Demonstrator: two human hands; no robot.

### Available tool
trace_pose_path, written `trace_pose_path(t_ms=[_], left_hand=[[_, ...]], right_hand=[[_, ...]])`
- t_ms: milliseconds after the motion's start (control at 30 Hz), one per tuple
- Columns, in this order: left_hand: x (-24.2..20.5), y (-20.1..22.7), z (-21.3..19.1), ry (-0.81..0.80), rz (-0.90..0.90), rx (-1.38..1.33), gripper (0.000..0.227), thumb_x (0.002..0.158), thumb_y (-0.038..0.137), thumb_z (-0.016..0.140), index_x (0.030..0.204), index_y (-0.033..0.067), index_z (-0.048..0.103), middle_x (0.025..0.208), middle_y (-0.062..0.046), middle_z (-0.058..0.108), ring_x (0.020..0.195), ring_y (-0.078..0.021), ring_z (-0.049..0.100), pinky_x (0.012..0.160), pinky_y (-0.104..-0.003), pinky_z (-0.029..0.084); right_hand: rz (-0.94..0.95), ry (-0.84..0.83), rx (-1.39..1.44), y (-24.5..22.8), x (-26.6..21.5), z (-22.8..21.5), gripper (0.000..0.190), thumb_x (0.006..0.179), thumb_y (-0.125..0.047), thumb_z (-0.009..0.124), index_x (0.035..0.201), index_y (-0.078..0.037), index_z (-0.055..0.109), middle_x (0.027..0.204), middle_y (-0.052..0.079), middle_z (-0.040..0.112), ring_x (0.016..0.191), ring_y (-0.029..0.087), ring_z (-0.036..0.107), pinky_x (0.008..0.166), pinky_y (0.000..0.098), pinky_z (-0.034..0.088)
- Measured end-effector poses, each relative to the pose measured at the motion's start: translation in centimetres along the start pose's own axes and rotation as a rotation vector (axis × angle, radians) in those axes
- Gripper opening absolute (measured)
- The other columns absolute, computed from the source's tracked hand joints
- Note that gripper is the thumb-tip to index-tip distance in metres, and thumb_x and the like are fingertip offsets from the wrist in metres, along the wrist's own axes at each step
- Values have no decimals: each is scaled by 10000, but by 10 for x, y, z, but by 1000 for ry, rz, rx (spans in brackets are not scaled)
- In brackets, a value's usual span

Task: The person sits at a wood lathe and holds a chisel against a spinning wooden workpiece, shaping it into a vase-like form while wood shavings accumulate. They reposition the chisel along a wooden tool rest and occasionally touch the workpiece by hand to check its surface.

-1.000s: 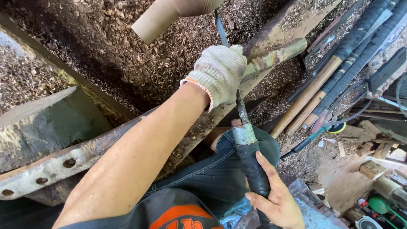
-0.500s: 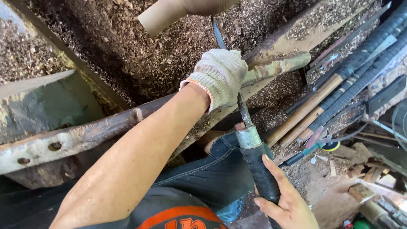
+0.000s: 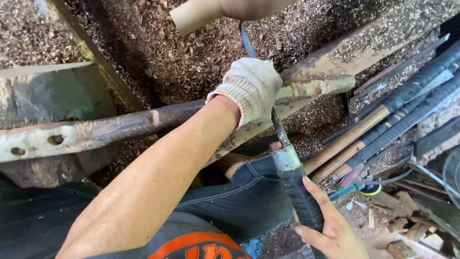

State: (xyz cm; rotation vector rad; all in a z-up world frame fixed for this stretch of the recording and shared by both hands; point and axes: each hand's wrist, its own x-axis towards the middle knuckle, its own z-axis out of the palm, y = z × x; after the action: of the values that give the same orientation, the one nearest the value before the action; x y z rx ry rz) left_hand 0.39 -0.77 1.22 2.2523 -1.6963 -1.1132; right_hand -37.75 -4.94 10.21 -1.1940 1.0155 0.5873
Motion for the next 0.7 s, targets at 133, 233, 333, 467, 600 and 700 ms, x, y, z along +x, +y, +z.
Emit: trace_pose_path(t_ms=[133,233,333,467,600,700], left_hand=[[-4,5,-18,-86,-31,6,258,730,313,818,914,132,800,887,-134,749,860,-329,747,741,-433,599],[2,5,-17,-164,-32,25,283,731,330,834,923,124,796,884,-132,748,851,-323,748,738,-422,602],[2,1,-11,-122,19,41,287,712,321,843,927,135,798,890,-136,746,858,-330,740,738,-426,597],[2,-3,-8,-104,72,54,289,708,324,842,924,137,799,894,-136,748,859,-329,741,738,-431,596],[1,-4,-11,-83,121,70,313,696,345,848,912,124,796,898,-139,734,850,-326,737,720,-434,597],[2,-6,-12,-91,143,81,337,693,359,852,919,118,792,921,-138,721,866,-323,731,723,-434,595]], right_hand=[[-9,-35,102,-17,3,8,1076,804,88,762,1677,-196,201,1065,85,593,848,148,580,740,282,512],[56,49,110,-28,1,24,1068,745,93,758,1639,-215,263,1028,65,588,819,131,562,725,264,489],[40,35,142,-1,-7,27,1103,792,103,774,1708,-216,249,1051,86,604,802,151,584,688,285,513],[-63,53,93,-23,-7,51,1062,804,100,777,1681,-169,242,1073,88,603,834,144,595,720,280,524],[60,142,94,-44,-5,74,1064,749,86,747,1646,-216,260,1049,51,615,718,126,586,628,278,517],[109,170,104,-46,-6,87,1070,753,82,735,1656,-235,258,1033,40,630,669,124,585,592,281,521]])
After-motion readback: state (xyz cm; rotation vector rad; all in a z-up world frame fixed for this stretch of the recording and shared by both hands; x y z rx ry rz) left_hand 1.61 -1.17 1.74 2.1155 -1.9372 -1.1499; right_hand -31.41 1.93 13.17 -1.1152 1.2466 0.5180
